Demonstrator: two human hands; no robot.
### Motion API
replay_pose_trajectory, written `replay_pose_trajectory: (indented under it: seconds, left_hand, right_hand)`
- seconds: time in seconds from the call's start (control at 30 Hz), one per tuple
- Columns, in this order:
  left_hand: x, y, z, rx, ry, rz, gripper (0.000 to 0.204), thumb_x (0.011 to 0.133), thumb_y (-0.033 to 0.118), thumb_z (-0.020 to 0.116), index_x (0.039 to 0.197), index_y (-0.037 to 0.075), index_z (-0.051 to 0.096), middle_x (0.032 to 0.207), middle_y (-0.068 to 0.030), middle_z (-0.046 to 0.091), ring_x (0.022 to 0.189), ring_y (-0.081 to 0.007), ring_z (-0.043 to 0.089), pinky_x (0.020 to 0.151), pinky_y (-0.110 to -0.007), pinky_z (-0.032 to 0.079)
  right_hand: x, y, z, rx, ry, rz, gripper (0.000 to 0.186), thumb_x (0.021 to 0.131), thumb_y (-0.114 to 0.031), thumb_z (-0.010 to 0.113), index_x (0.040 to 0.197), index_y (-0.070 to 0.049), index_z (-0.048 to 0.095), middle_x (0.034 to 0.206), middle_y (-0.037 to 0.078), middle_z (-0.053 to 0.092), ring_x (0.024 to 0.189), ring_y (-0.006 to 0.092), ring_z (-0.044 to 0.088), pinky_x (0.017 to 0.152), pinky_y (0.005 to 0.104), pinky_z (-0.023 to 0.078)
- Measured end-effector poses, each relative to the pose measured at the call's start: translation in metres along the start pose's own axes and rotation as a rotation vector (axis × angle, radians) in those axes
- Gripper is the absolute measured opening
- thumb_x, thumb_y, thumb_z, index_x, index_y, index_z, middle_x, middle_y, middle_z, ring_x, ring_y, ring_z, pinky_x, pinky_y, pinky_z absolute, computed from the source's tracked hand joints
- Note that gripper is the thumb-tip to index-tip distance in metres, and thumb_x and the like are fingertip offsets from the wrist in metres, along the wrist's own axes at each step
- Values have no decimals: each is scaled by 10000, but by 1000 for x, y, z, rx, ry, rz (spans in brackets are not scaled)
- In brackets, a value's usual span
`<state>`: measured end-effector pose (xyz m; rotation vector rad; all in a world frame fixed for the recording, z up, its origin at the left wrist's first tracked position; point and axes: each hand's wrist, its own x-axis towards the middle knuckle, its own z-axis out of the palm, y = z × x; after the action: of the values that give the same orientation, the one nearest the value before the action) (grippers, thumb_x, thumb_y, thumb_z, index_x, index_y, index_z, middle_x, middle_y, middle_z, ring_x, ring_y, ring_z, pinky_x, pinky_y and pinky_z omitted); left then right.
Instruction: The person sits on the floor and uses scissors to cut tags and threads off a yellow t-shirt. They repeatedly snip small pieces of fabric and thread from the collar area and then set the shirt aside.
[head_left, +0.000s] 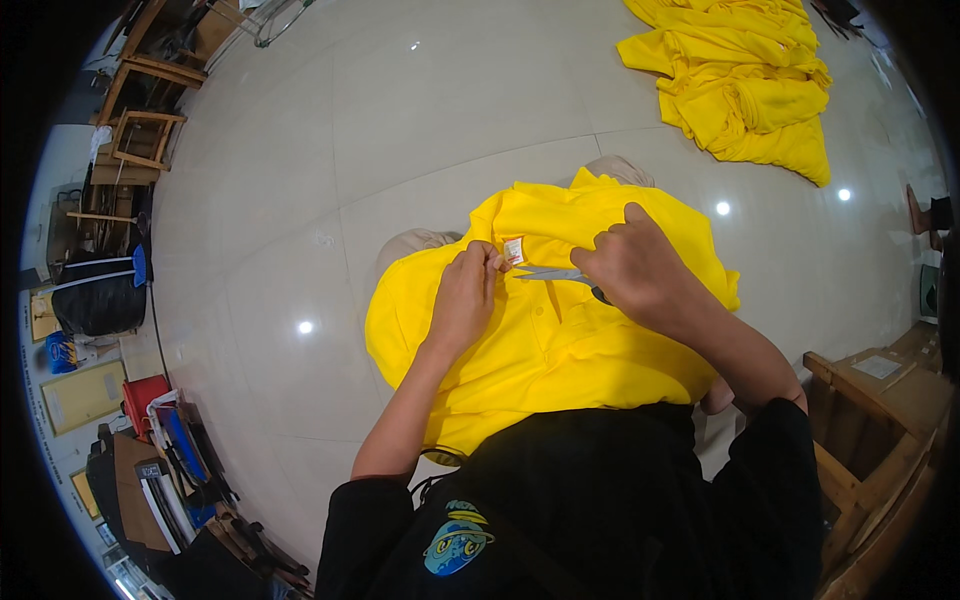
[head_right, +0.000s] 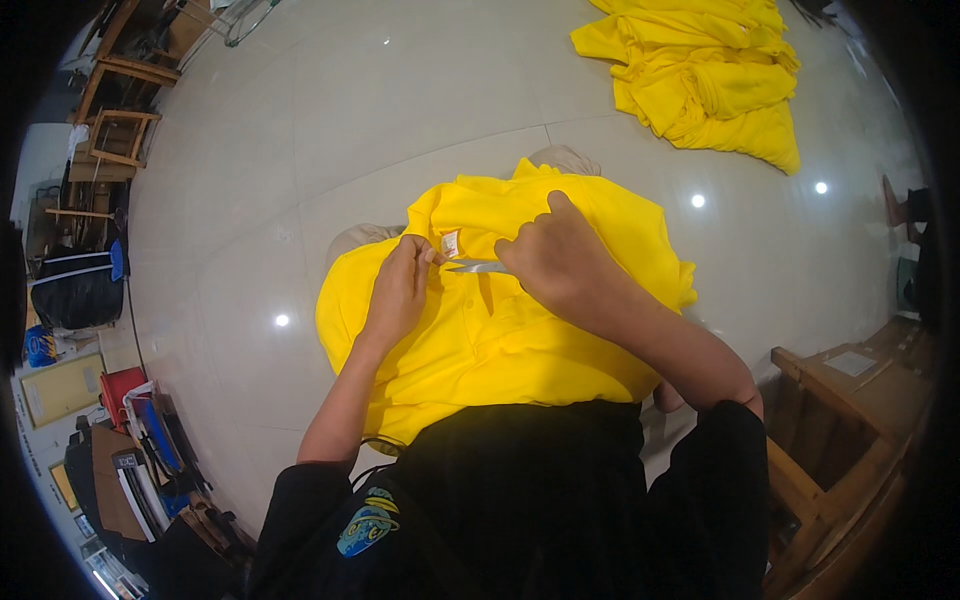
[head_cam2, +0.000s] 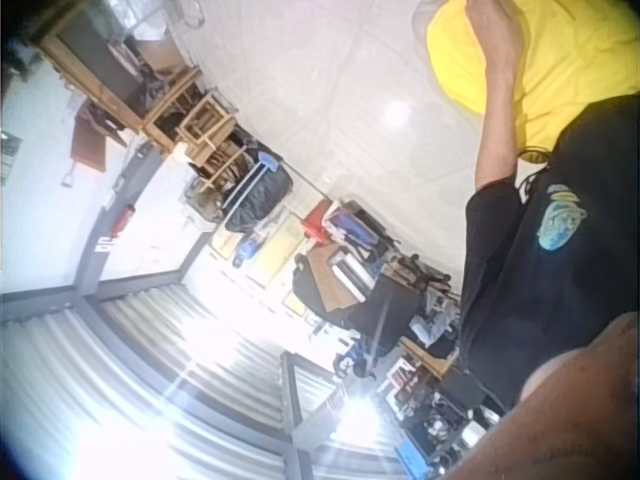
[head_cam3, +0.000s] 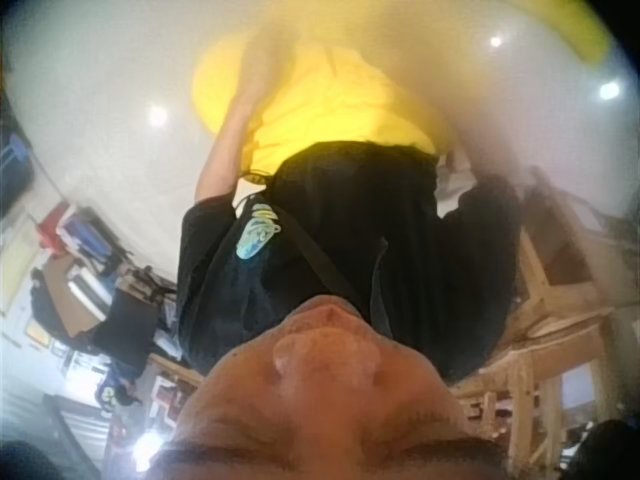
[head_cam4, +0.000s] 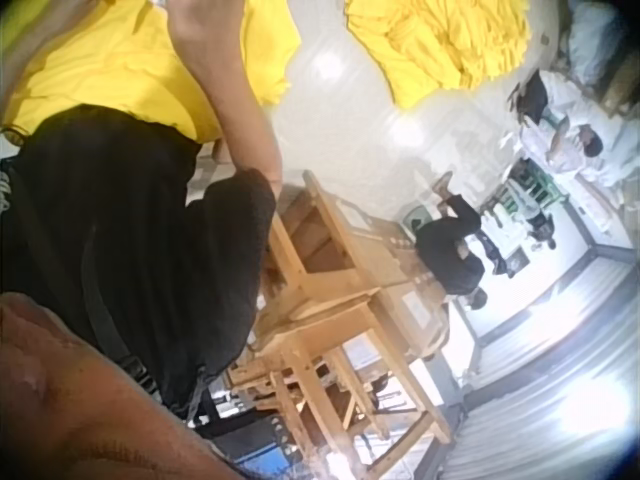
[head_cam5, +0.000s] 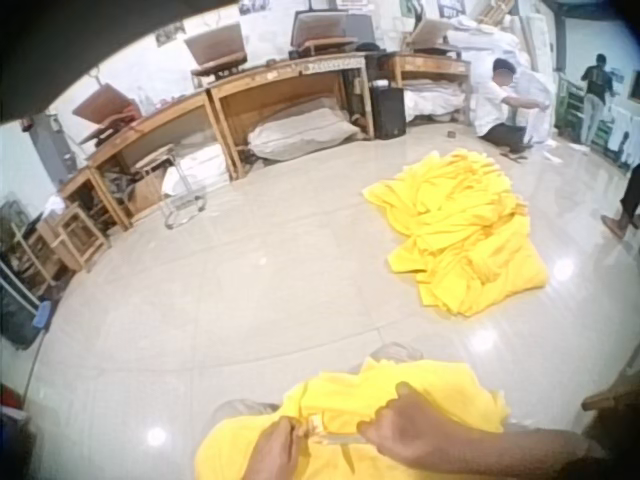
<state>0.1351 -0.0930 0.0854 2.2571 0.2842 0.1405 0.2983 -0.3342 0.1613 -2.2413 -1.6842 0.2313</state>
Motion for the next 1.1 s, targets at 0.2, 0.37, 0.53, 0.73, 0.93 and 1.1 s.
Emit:
replay_pose_trajectory:
  seconds: [0.2, 0.37, 0.53, 0.73, 0.93, 1.1]
  left_hand:
    - [2, 3, -5, -57, -24, -105, 110, 1198, 92, 544, 1157, -10, 539, 1021, -226, 790, 947, -462, 761, 853, -527, 589]
    - [6, 3, -10, -33, -42, -129, 144, 1223, 128, 513, 1181, -9, 520, 1022, -222, 793, 954, -456, 761, 853, -518, 589]
    - [7, 3, -13, -53, -73, -145, 155, 1235, 144, 495, 1190, -3, 504, 1024, -216, 790, 962, -441, 762, 854, -514, 585]
    - [7, 3, -12, -74, -87, -173, 184, 1248, 174, 474, 1189, 1, 500, 1023, -214, 787, 968, -430, 764, 864, -511, 585]
    - [6, 3, -12, -88, -81, -176, 186, 1247, 178, 479, 1194, 2, 501, 1028, -211, 788, 977, -426, 768, 870, -507, 586]
    - [6, 1, -13, -96, -94, -187, 177, 1245, 174, 485, 1200, 5, 510, 1033, -208, 784, 974, -421, 765, 869, -505, 586]
  right_hand:
    - [7, 3, 5, 7, 71, -55, 76, 952, -106, 705, 898, -69, 743, 709, 142, 660, 711, 320, 671, 842, 474, 444]
    - [7, 7, 10, -39, 86, -88, 63, 947, -121, 721, 903, -83, 745, 727, 125, 673, 738, 299, 683, 859, 456, 458]
    - [12, 8, 16, -88, 59, -102, 40, 937, -127, 734, 904, -108, 748, 742, 104, 685, 752, 281, 689, 870, 443, 464]
    - [14, 8, 17, -120, 24, -87, 69, 906, -137, 753, 958, -94, 765, 757, 87, 672, 774, 258, 704, 864, 421, 470]
    - [12, 10, 11, -68, 24, -86, 81, 917, -133, 736, 972, -85, 772, 747, 95, 663, 753, 269, 692, 849, 424, 461]
    - [16, 12, 19, -59, 60, -132, 86, 924, -142, 732, 970, -81, 770, 741, 95, 655, 751, 271, 684, 844, 426, 457]
